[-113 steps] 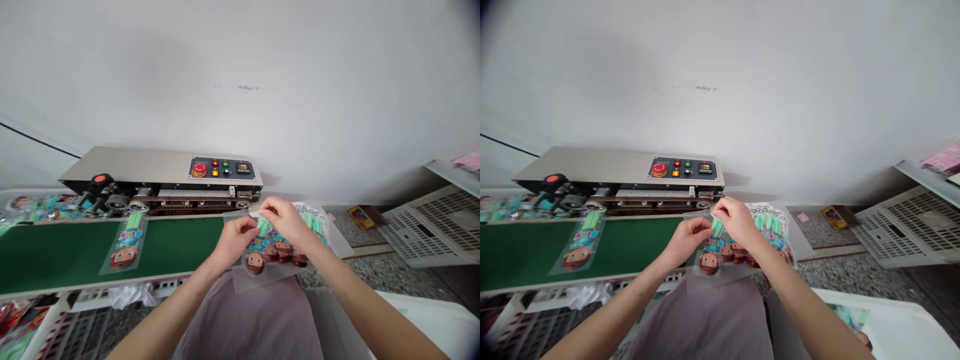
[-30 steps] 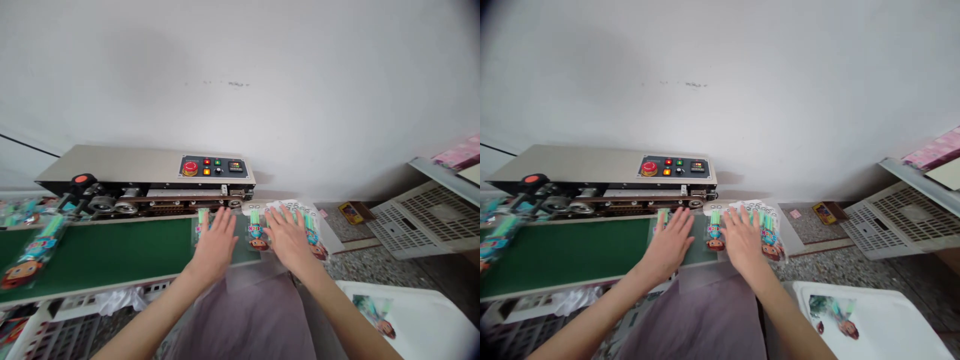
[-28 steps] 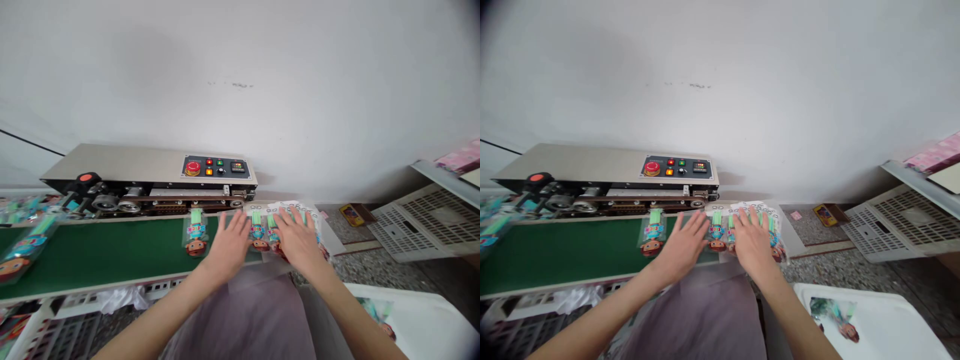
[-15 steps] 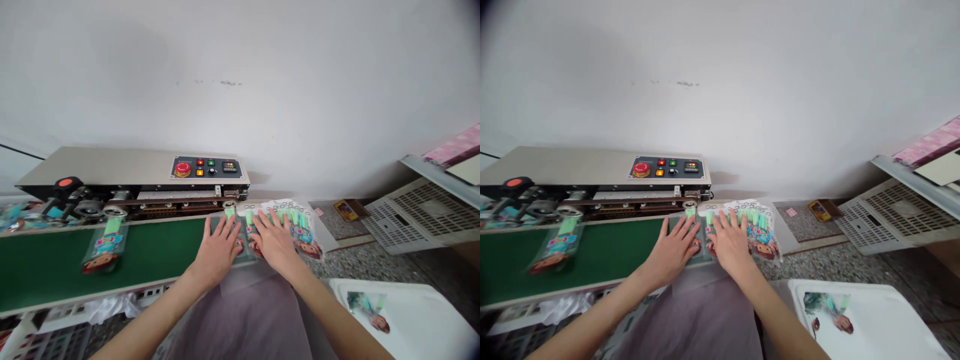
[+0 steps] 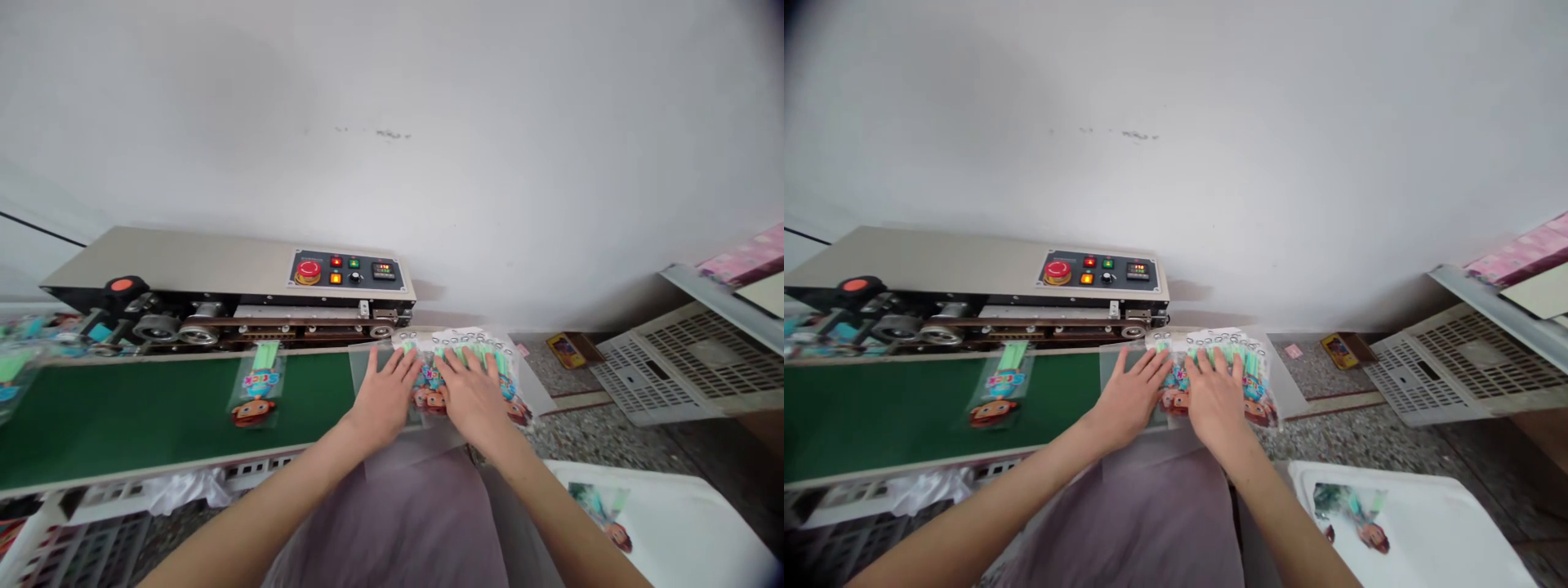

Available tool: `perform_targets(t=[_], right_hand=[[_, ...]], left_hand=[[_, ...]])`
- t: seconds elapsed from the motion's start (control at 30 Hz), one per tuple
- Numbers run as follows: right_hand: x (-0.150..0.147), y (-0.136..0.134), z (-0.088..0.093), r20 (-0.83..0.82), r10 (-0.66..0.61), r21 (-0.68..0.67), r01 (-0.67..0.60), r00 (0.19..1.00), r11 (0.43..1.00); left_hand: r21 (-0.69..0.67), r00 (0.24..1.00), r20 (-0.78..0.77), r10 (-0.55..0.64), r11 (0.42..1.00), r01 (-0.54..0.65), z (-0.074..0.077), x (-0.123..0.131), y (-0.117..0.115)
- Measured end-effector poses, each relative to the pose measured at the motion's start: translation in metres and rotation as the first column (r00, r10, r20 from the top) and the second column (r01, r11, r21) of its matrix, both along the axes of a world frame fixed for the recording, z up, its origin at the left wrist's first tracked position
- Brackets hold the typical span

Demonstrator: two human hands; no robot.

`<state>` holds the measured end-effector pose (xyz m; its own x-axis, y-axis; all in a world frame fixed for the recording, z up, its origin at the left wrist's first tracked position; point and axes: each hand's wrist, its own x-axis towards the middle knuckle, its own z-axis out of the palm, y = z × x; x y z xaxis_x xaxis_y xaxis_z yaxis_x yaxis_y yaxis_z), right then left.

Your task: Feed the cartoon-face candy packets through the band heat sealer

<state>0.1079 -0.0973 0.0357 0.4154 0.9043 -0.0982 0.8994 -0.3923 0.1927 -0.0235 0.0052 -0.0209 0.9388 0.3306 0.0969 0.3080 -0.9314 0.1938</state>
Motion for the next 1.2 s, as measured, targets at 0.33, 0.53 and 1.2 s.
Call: perform_targets(t=[0.33,0.53,1.2], right_hand=[[-0.025,0.015,-0.01,-0.109,0.054,0.026,-0.051,0.993,0.998],[-0.025,0.008,0.0,-0.065,0.086,0.093,-0.079,0.994,0.992],[0.004,0.043,-0.014,-0.137,0.001,0.122,0.016,0.991,0.992]], left_hand=[[0.054,1.0,0.006,0.028,0.998,-0.028,0.002,-0.045,0.029],[0.091,0.982,-0.052,0.181,0.98,-0.176,0.024,-0.064,0.036],[-0.002,0.997,0.076,-0.017,1.0,0.017,-0.014,-0.006,-0.008]])
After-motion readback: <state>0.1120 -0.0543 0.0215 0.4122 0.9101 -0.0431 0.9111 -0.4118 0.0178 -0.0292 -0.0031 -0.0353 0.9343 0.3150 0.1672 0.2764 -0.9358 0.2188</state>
